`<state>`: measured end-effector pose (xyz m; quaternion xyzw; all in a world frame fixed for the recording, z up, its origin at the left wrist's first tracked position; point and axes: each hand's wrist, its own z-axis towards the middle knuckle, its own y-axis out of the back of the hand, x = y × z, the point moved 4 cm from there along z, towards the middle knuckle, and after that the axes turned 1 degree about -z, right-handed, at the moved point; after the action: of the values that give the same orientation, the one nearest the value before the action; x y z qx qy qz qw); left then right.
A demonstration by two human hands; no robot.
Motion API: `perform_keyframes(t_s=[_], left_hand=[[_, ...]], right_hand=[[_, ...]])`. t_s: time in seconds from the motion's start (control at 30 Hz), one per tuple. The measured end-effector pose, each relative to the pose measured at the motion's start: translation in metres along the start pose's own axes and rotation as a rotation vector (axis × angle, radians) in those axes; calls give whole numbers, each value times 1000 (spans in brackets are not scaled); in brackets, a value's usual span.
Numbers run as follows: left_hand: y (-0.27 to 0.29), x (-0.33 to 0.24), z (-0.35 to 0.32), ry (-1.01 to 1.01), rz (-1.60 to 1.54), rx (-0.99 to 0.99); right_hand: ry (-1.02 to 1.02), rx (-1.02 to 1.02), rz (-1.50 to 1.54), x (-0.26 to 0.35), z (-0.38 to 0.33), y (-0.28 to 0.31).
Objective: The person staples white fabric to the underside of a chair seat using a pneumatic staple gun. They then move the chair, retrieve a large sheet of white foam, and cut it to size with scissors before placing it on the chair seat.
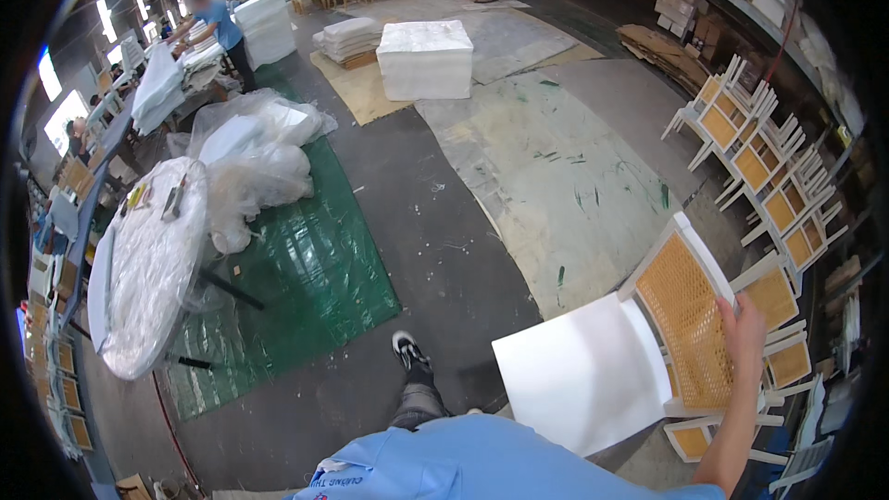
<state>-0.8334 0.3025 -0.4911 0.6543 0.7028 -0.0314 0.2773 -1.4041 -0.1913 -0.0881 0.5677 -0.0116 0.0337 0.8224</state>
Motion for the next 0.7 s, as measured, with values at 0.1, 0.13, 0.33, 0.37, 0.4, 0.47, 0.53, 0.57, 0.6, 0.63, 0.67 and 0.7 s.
perform_keyframes(t_s=[0.1,0.13,0.33,0.37,0.4,0.47,0.53,0.57,0.6,0.63,0.67,0.7], left_hand=[[60,-41,63,101,-52,-14],[84,-64,84,96,-57,-23],[261,-257,203,78,-263,-196],[286,-297,223,61,-345,-265],[308,-338,240,-71,-307,-356],[341,-416,279,-139,-328,-454],[348,-475,311,-166,-439,-417],[343,-504,328,-201,-477,-379],[335,-526,343,-126,-496,-366],[322,-545,354,-193,-531,-284],[306,-568,370,-178,-556,-225],[288,-588,386,-81,-562,-198]], right_hand=[[-8,10,-41,68,84,-38],[-11,7,-55,87,114,-46],[2,-27,-166,201,312,-98],[-56,-12,-210,216,341,-110],[1,-45,-153,236,369,-120],[-19,-4,-122,267,425,-146],[-30,40,-88,295,476,-177],[-15,31,-63,308,503,-194],[-54,52,-57,318,527,-216],[-3,48,-9,329,545,-237],[-3,63,21,338,574,-263],[-27,92,45,346,608,-288]])
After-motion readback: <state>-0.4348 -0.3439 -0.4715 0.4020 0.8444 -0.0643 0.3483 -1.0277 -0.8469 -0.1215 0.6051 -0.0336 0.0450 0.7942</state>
